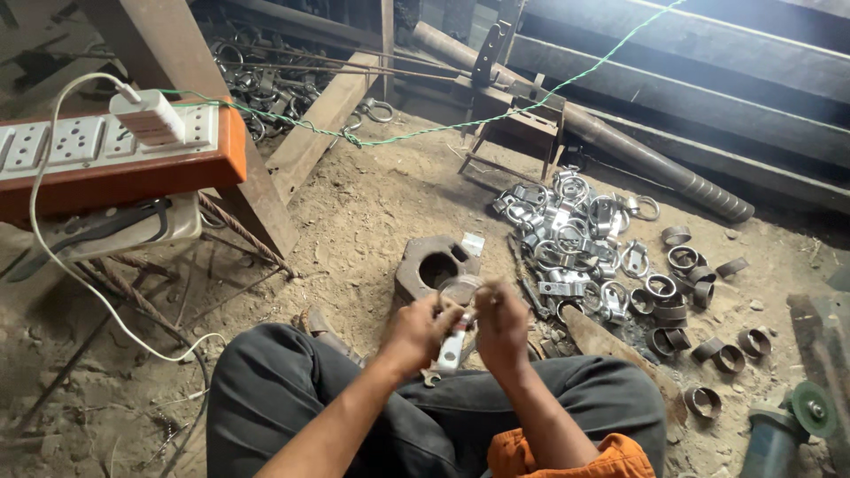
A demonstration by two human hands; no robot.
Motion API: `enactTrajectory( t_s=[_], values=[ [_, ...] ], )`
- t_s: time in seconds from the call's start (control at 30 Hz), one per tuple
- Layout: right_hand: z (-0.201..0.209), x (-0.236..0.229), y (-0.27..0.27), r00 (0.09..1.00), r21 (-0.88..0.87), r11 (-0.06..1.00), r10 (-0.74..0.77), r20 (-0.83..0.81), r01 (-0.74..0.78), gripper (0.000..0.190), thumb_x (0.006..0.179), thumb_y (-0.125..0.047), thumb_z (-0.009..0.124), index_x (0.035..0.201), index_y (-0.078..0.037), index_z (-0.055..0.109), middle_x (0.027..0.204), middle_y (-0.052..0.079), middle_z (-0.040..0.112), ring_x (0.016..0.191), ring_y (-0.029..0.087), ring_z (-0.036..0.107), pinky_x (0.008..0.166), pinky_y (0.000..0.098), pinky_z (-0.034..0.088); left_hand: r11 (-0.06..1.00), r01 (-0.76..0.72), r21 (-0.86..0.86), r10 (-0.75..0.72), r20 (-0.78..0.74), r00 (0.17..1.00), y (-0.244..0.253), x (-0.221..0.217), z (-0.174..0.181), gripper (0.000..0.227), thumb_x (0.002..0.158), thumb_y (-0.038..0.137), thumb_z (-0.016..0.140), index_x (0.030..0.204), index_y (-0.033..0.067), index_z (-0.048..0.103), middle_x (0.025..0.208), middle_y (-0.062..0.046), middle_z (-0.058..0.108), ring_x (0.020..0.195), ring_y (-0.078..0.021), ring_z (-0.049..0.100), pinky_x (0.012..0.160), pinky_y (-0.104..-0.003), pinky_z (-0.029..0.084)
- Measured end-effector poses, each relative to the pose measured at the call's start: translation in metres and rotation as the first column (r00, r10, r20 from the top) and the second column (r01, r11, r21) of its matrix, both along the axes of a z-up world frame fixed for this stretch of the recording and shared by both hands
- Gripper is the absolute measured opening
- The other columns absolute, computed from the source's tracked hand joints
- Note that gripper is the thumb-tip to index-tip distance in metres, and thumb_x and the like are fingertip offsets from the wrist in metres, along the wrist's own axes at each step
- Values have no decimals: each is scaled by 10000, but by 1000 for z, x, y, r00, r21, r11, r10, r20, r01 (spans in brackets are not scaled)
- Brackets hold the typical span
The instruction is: The person sits on the floor and assembles metal hardware components. They use a wrench to tighten a bolt on a metal ring attached to a bracket, then use a hammer to tap the assembly into place on a metal block. The person repeats this process with multiple similar metal parts.
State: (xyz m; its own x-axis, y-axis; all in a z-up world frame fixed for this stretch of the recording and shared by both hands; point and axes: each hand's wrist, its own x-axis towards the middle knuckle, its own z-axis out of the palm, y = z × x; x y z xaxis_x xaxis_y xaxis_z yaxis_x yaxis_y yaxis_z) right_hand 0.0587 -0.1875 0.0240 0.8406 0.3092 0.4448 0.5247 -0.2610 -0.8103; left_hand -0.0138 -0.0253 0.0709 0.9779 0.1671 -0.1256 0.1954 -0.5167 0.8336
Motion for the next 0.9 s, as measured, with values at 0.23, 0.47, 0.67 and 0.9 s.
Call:
enactTrajectory(
  t_s=[0.23,0.47,0.67,0.9],
  values=[
    [-2,-4,2,891,355,931,234,-389,-89,261,1100,-224,506,931,-60,619,690,-18,530,552,64,452,461,250,363,955,2,-297,-8,-16,1000,27,0,-52,750,848,776,442,968,97,737,777,-33,709,734,-164,675,675,-377,540],
    [-5,-7,3,584,743,666,628,-513,-63,235,1086,-273,533,1047,-63,631,783,3,623,532,53,497,436,222,405,645,89,-759,-129,8,992,25,6,-81,855,972,772,389,1133,-13,686,987,-94,714,911,-179,675,873,-338,546],
    [7,-12,13,636,562,827,446,-630,-23,246,1034,-265,531,1105,-57,640,875,74,744,581,73,605,456,237,470,370,-79,-926,-149,-143,978,-1,-6,-49,587,1009,510,346,1431,139,514,1088,-62,689,907,-190,700,685,-366,551],
    [-18,-1,7,715,417,907,324,-620,-50,234,1064,-240,614,1090,-18,683,807,36,646,584,49,508,481,201,385,472,35,-881,-148,-40,988,-8,-9,-56,528,1054,449,392,1462,138,517,1018,-40,647,799,-129,623,691,-311,552]
  ],
)
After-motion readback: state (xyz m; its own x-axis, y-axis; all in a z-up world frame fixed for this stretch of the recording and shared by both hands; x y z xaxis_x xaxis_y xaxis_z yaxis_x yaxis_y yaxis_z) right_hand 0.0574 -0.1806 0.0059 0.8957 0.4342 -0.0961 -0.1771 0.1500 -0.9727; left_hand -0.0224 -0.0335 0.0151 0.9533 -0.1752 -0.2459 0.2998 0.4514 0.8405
